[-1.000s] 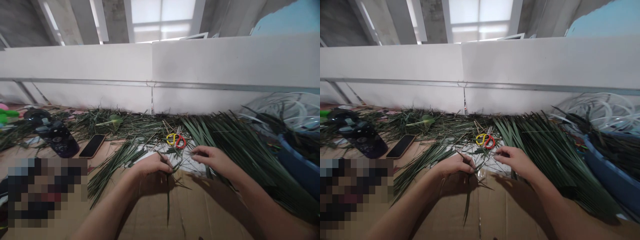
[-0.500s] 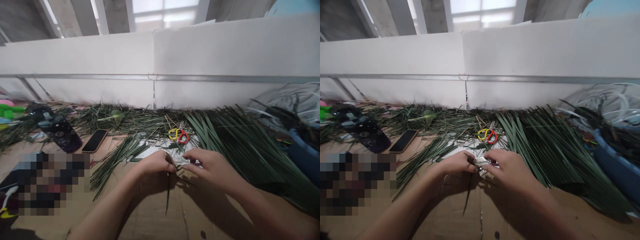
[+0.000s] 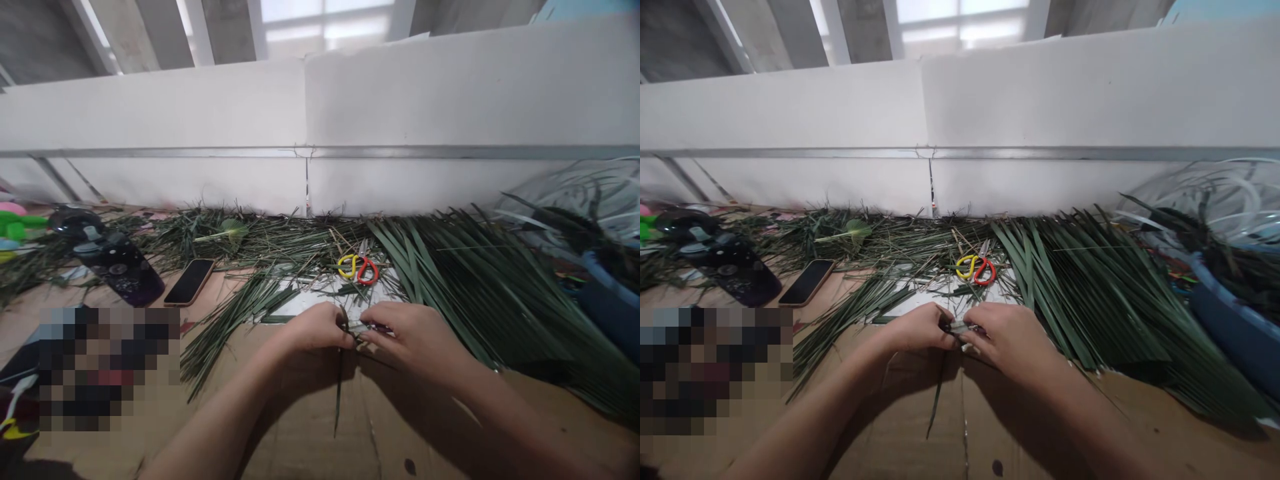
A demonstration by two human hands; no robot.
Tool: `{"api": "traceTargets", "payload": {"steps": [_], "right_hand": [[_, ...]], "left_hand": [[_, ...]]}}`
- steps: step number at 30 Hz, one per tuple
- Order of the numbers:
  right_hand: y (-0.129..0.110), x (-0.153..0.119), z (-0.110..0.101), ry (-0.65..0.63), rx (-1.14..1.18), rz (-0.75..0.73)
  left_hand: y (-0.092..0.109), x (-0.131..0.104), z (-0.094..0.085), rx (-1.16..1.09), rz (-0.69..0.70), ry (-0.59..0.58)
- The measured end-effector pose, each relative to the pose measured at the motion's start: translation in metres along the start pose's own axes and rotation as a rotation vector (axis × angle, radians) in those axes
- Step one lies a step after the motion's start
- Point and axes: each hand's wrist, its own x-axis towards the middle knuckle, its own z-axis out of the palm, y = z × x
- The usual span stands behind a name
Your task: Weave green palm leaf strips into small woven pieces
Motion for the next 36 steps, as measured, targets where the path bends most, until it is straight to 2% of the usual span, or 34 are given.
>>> {"api": "traceTargets", "payload": {"steps": [7,11,13,17,20,23,31,36], "right_hand": [[-0.001,0.001,0.000,0.027,0.060,0.045],[0.002,0.000,-0.006,0.125,0.258,0.126],[0.006,-0.001,-0.010,0.221,0.401,0.192],[0.017,-0.001,-0.014,0.430,0.629,0.346],[0.022,0.001,-0.012,0.501,0.786,0.421],[0.023,0.006,-0.010,0.489,0.933,0.447],[0.023,0.017,0.005,0.293,1.128,0.557],[0.024,0.018,0.015,0.295,1.223,0.529]], "left_hand": [[-0.001,0.001,-0.001,0.054,0.012,-0.037],[-0.003,0.002,-0.005,-0.119,0.047,-0.047],[-0.005,0.004,-0.007,-0.304,0.054,0.010],[-0.010,0.012,-0.008,-0.682,0.091,0.251],[-0.009,0.016,-0.008,-0.927,0.082,0.357],[-0.006,0.015,-0.009,-1.057,0.096,0.401],[0.003,0.007,-0.011,-1.169,0.176,0.423],[0.004,0.008,-0.008,-1.132,0.171,0.397]]}}
